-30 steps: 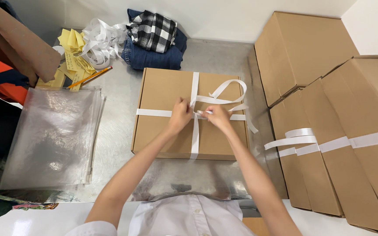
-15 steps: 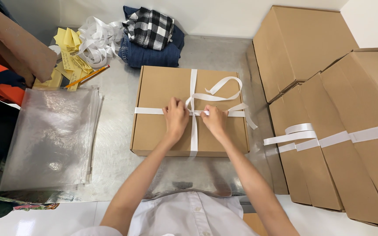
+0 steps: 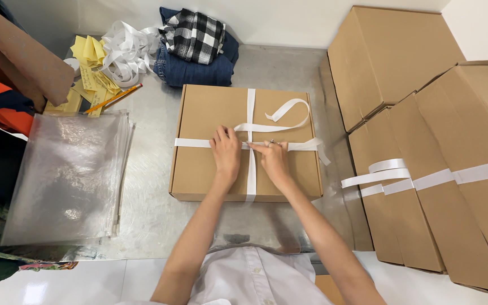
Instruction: The person ties a white ribbon around a cardboard box, forming a bow on top. They then pick up a yellow sticky note and a pencil, place the note on the box, and write on it.
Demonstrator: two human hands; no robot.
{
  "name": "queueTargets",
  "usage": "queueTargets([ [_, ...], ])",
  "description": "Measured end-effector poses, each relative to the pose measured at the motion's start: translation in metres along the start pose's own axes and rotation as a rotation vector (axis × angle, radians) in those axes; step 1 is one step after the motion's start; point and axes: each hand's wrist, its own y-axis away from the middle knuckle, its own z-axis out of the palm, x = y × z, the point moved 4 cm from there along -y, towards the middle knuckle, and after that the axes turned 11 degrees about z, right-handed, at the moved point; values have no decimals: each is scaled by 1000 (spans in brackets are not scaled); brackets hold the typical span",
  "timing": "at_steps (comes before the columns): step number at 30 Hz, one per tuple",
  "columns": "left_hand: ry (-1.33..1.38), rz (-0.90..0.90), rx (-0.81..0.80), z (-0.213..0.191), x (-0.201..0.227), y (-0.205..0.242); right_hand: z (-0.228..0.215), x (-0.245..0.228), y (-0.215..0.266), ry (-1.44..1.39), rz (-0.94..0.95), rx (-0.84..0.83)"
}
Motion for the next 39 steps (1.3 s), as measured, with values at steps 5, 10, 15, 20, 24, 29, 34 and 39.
queueTargets([
  [5,95,11,38,-1,-6,-5,4,-2,-3,35,10,-31],
  [10,903,-248,-103,-20,-7,-19,0,-4,-5,82,29,-111],
  [15,1910,-730,-40,-20,-2,-32,3,-4,-9,113,90,-174],
  [20,2094,-815,274,-23,-91,-36,18,6,-10,160,108,-170],
  [24,1859,-779,528,-35,-208,-19,20,5,-9,157,130,-161],
  [29,1040,-737,435,-56,-306,24,22,3,-10,171,131,-146],
  [34,171,-687,-178,-54,-261,22,9,-5,-6,138,146,-134],
  [39,151,-194,-280,10,-131,-33,7,-5,-6,160,153,-115],
])
